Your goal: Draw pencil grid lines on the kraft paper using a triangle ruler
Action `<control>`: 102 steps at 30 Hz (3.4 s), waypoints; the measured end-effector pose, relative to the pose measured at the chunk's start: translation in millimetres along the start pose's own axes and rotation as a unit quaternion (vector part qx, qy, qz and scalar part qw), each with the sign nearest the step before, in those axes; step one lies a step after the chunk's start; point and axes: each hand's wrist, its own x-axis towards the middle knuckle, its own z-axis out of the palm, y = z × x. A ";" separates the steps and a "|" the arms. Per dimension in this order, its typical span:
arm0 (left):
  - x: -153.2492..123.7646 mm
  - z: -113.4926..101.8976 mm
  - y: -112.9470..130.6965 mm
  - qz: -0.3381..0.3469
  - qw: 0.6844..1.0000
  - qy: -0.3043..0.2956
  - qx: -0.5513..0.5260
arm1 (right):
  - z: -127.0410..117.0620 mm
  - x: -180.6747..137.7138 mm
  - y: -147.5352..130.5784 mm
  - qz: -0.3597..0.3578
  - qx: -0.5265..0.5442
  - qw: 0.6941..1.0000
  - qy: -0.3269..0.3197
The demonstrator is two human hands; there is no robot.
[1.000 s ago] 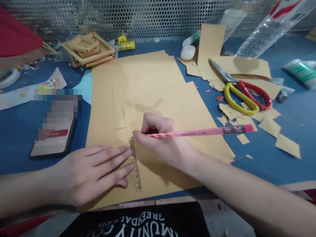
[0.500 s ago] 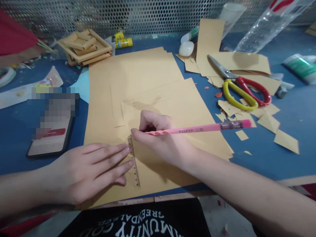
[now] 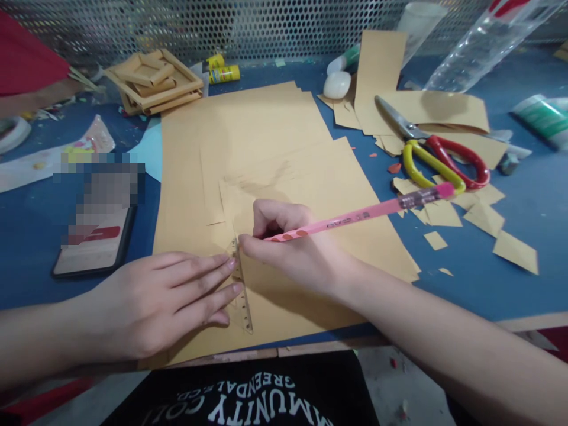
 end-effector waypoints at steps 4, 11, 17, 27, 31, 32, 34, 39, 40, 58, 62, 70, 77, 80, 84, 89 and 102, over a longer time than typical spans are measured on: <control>1.6 -1.3 -0.2 0.001 1.000 -0.003 -0.002 | -5.4 -3.3 -0.6 0.015 0.004 0.998 -0.053; 4.4 -2.9 2.9 0.007 1.000 0.002 0.020 | -14.3 -8.2 0.0 0.043 0.045 0.983 -0.175; 3.9 -4.6 3.0 0.007 1.000 -0.013 0.023 | -14.7 -10.2 -0.7 0.070 0.092 0.966 -0.233; 2.0 -4.1 2.8 0.011 1.000 -0.012 0.023 | -15.0 -8.6 -3.7 0.068 0.102 0.957 -0.262; 2.0 -3.3 2.0 0.013 0.999 -0.017 0.025 | -15.3 -9.2 -4.6 0.073 0.099 0.957 -0.261; 2.1 -3.2 1.7 0.014 0.999 -0.019 0.024 | -15.8 -9.0 -5.3 0.079 0.103 0.957 -0.259; 1.8 -2.9 1.4 0.017 0.999 -0.018 0.024 | -17.4 -7.3 -6.7 0.090 0.113 0.959 -0.244; -2.9 -2.9 8.5 0.036 0.998 0.017 0.038 | -22.0 1.4 -7.0 0.086 0.123 0.976 -0.157; -4.3 -2.9 11.5 0.040 0.998 0.021 0.041 | -22.3 2.7 -7.1 0.087 0.129 0.976 -0.149; -11.8 4.4 37.6 0.045 0.992 0.082 0.088 | 13.0 -56.4 -5.5 0.015 -0.037 0.996 0.085; -10.7 5.8 40.0 0.043 0.992 0.091 0.080 | 16.3 -56.7 -1.6 0.007 -0.020 0.998 0.065; -9.7 9.3 41.4 0.043 0.992 0.093 0.075 | 17.4 -57.5 -1.9 0.003 -0.015 0.998 0.053; -8.7 10.1 41.5 0.042 0.991 0.101 0.080 | 17.6 -56.8 -4.0 0.013 -0.021 0.998 0.058; -8.3 10.6 42.5 0.044 0.991 0.099 0.084 | 17.5 -56.9 -3.2 0.015 -0.024 0.998 0.055; -8.4 10.3 43.3 0.049 0.990 0.096 0.090 | 17.4 -56.5 -2.7 0.012 -0.031 0.998 0.056; -7.6 11.6 43.1 0.049 0.989 0.101 0.093 | 17.0 -56.6 -3.1 0.015 -0.030 0.998 0.055; -6.4 11.0 40.2 0.033 0.991 0.114 0.068 | 17.4 -55.7 -3.4 0.020 -0.023 0.998 0.064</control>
